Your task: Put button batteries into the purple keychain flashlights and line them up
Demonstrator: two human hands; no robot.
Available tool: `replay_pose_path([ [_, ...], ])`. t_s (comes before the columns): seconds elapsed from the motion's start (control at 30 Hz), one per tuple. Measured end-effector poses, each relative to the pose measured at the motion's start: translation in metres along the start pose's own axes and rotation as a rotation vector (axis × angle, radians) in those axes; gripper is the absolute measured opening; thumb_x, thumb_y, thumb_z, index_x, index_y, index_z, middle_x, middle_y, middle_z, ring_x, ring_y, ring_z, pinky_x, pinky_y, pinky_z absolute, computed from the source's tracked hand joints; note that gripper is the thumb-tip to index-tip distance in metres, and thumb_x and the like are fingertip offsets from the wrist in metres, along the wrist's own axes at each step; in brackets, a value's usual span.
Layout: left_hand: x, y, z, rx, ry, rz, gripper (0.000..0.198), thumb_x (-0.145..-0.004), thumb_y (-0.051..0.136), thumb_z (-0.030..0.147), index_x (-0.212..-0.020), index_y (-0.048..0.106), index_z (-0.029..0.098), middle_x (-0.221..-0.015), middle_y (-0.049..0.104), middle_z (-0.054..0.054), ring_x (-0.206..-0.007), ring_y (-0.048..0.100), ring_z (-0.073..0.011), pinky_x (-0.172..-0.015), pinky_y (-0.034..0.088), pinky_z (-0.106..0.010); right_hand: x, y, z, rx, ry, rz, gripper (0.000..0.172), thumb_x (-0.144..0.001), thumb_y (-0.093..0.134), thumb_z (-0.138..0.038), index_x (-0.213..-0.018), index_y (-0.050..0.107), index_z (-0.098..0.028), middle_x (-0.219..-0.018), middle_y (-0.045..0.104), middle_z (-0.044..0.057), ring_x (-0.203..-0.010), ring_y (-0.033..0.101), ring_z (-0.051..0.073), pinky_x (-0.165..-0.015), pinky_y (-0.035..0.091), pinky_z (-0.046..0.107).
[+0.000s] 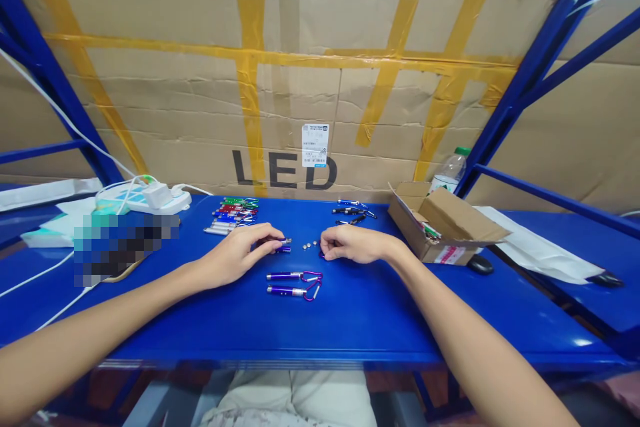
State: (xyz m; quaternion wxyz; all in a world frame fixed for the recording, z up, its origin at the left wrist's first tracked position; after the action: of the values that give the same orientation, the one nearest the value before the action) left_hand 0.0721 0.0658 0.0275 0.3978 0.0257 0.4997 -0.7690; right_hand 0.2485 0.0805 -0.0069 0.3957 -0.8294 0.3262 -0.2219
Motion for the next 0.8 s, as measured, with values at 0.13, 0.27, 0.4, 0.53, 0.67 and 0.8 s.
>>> replay_pose_path([
  [0.13,0.0,0.0,-0.001,-0.001,-0.009,-0.01,0.028,-0.113,0.051,0.04,-0.115,0.073,0.022,-0.107,0.078,-0.005,-0.099,0.073,-0.0216,-0.091,0.054,-0.033,0.003,-0.007,-0.014,-0.008,-0.029,0.11,0.034,-0.106,0.056,-0.053,-0.1,0.06,-0.02,-0.098,0.066,0.005,-0.085,0.056,0.019,-0.079,0.048,0.033],
  [0.27,0.001,0.002,-0.001,-0.001,0.015,-0.019,0.026,-0.112,0.055,0.039,-0.116,0.073,0.022,-0.109,0.078,-0.005,-0.1,0.074,-0.0214,-0.09,0.054,-0.031,0.003,-0.002,-0.032,-0.213,-0.079,0.083,0.037,-0.109,0.052,-0.057,-0.102,0.055,-0.021,-0.1,0.072,0.006,-0.09,0.061,0.019,-0.081,0.048,0.033],
  [0.4,0.003,0.004,0.004,-0.027,0.071,-0.04,0.025,-0.111,0.057,0.04,-0.119,0.072,0.023,-0.112,0.077,-0.006,-0.1,0.073,-0.0211,-0.09,0.054,-0.03,-0.003,0.001,-0.036,-0.381,-0.095,0.107,0.036,-0.108,0.058,-0.057,-0.109,0.054,-0.021,-0.093,0.076,0.005,-0.08,0.06,0.016,-0.069,0.045,0.029],
  [0.53,0.005,0.003,0.006,-0.045,0.097,-0.045,0.025,-0.111,0.056,0.039,-0.122,0.071,0.023,-0.115,0.076,-0.006,-0.102,0.073,-0.0209,-0.092,0.054,-0.03,-0.009,0.002,-0.031,-0.497,-0.089,0.168,0.044,-0.103,0.066,-0.057,-0.124,0.055,-0.019,-0.099,0.077,0.006,-0.076,0.062,0.015,-0.067,0.05,0.029],
  [0.67,0.004,0.001,0.004,-0.026,0.081,-0.032,0.024,-0.111,0.056,0.037,-0.122,0.071,0.022,-0.117,0.077,-0.006,-0.105,0.072,-0.0215,-0.095,0.054,-0.032,-0.012,0.004,-0.029,-0.482,-0.083,0.183,0.052,-0.104,0.064,-0.058,-0.135,0.058,-0.017,-0.098,0.076,0.005,-0.075,0.063,0.015,-0.07,0.054,0.031],
  [0.8,0.002,0.0,0.0,0.012,0.023,-0.015,0.023,-0.11,0.058,0.037,-0.119,0.072,0.022,-0.113,0.078,-0.006,-0.101,0.073,-0.0221,-0.093,0.054,-0.033,-0.012,0.002,-0.031,-0.412,-0.096,0.209,0.046,-0.106,0.06,-0.058,-0.121,0.067,-0.015,-0.092,0.068,0.003,-0.074,0.059,0.014,-0.07,0.051,0.03],
])
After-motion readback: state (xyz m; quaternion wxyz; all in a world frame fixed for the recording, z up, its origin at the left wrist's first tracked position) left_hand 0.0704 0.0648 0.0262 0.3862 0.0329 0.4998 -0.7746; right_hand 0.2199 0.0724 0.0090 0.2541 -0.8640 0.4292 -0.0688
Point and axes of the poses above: each hand's wrist, its own x-axis away from the middle knuckle, its own y-axis out of the palm, z = x × y, the point moved 10 cm from there along -x, towards the middle knuckle
